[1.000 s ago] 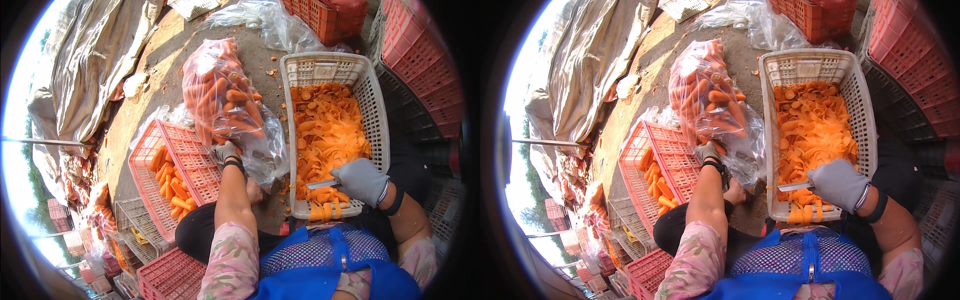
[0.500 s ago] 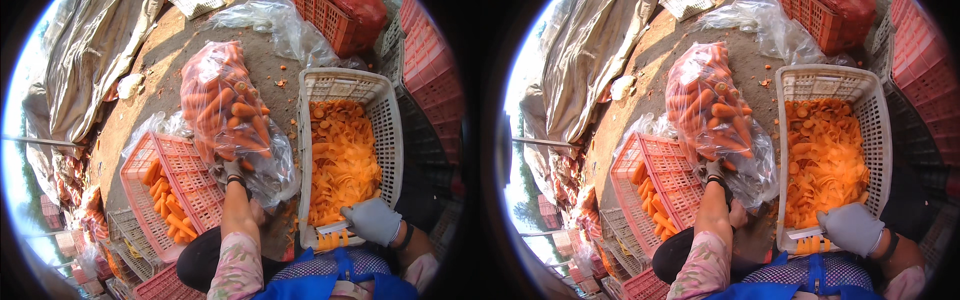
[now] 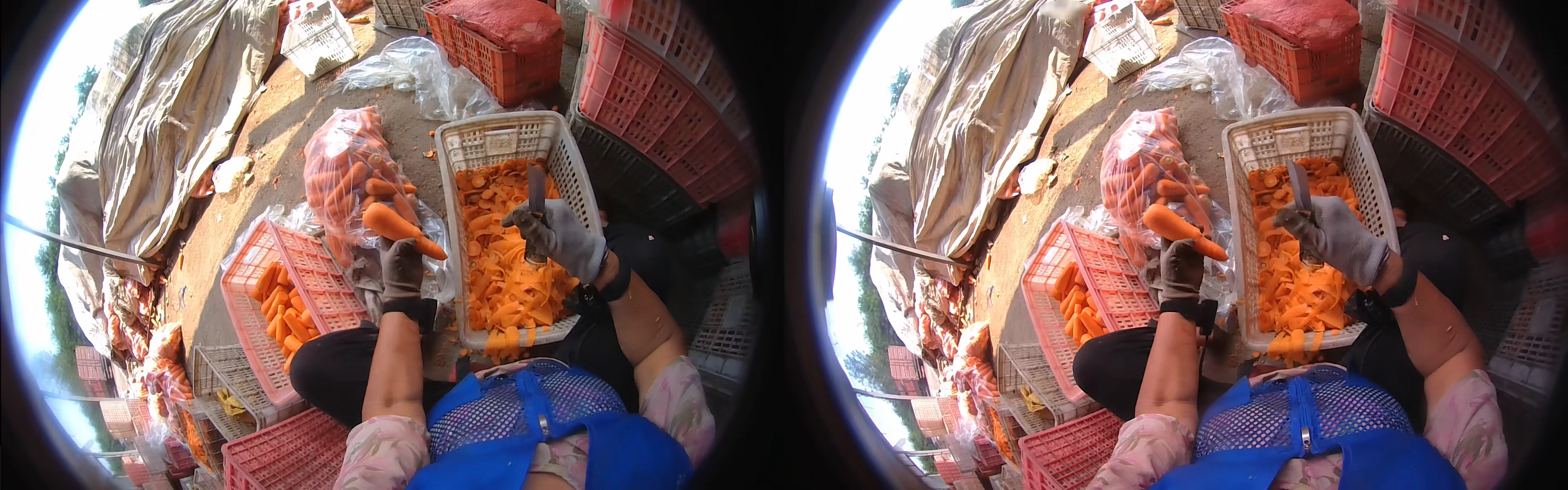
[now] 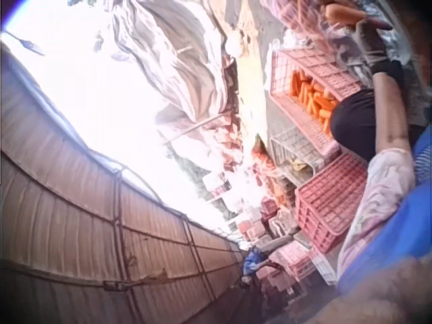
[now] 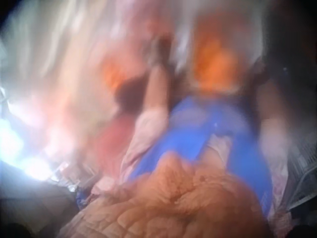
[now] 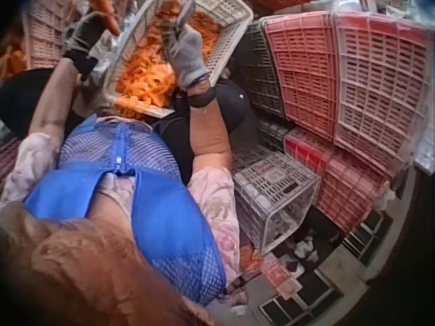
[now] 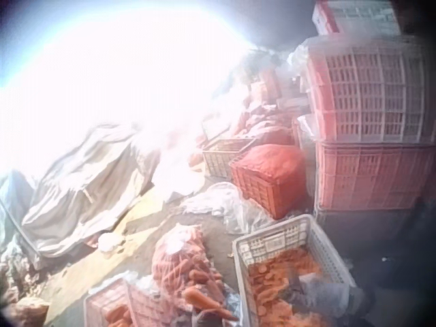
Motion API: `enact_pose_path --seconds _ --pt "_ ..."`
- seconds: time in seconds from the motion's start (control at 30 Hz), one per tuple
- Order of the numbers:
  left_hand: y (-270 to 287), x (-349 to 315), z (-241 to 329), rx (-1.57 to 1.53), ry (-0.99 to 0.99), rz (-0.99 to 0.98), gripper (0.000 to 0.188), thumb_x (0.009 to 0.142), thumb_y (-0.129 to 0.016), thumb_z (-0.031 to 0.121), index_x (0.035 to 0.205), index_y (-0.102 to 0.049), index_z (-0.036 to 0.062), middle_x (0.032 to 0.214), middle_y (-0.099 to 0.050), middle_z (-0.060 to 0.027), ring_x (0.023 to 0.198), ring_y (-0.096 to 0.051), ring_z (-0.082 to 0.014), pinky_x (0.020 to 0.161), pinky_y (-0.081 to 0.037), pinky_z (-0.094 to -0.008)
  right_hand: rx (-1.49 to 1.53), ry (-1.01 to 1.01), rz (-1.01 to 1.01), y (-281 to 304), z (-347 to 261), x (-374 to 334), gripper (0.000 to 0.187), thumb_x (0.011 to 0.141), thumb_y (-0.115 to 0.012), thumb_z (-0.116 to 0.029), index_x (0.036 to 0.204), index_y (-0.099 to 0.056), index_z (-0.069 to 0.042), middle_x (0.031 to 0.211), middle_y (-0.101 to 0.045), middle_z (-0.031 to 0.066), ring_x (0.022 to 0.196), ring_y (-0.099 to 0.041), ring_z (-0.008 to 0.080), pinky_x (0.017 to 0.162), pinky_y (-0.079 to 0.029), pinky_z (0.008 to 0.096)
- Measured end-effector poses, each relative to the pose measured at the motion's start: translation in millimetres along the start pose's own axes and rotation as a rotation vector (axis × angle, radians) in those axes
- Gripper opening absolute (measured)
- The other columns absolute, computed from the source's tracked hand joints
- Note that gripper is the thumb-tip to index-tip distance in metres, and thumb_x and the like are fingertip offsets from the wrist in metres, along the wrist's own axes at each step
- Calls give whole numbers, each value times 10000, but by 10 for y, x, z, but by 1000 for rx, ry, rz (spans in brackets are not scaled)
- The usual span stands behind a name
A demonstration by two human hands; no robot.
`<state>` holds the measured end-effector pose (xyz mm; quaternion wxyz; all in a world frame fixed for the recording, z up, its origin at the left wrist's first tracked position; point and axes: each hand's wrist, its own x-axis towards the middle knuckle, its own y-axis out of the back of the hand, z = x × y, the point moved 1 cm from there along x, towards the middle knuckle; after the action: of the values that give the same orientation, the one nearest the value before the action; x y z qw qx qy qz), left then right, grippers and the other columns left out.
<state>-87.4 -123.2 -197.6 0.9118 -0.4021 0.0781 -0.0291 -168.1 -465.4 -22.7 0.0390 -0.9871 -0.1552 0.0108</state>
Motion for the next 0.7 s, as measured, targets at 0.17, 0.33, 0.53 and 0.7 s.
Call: enact_pose_path --seconds 0.17,0.33,0.53,0.7 --pt "-930 -237 366 -150 168 -124 602 1081 -673 515 1513 -541 116 1217 -686 -66 1065 -695 -240 940 -589 -406 6 -44 220 -110 -234 -10 341 1060 -758 -248 1259 -709 25 1073 -809 100 949 -791 150 759 -640 281" --pt "-1331 -500 360 115 301 -60 679 1039 -600 739 1255 -610 95 956 -681 -41 793 -684 -208 726 -588 -359 10 -180 60 -397 -227 -19 266 932 -899 -156 1125 -799 -2 970 -820 79 868 -772 125 766 -612 264" --pt "-1805 -1043 230 293 402 -238 783 1113 -456 716 1536 -504 59 1264 -701 -108 1087 -751 -240 910 -646 -383 -115 24 -195 -775 -19 -236 234 896 -926 -178 1046 -836 -23 872 -812 61 734 -720 100 652 -573 276" --pt "-1625 -1111 -41 245 466 -146 689 1158 -439 632 1538 -506 61 1338 -662 -132 1063 -730 -233 851 -638 -360 -370 33 -161 -492 -58 69 253 909 -921 -223 1011 -812 -19 851 -804 87 720 -740 125 642 -591 288"
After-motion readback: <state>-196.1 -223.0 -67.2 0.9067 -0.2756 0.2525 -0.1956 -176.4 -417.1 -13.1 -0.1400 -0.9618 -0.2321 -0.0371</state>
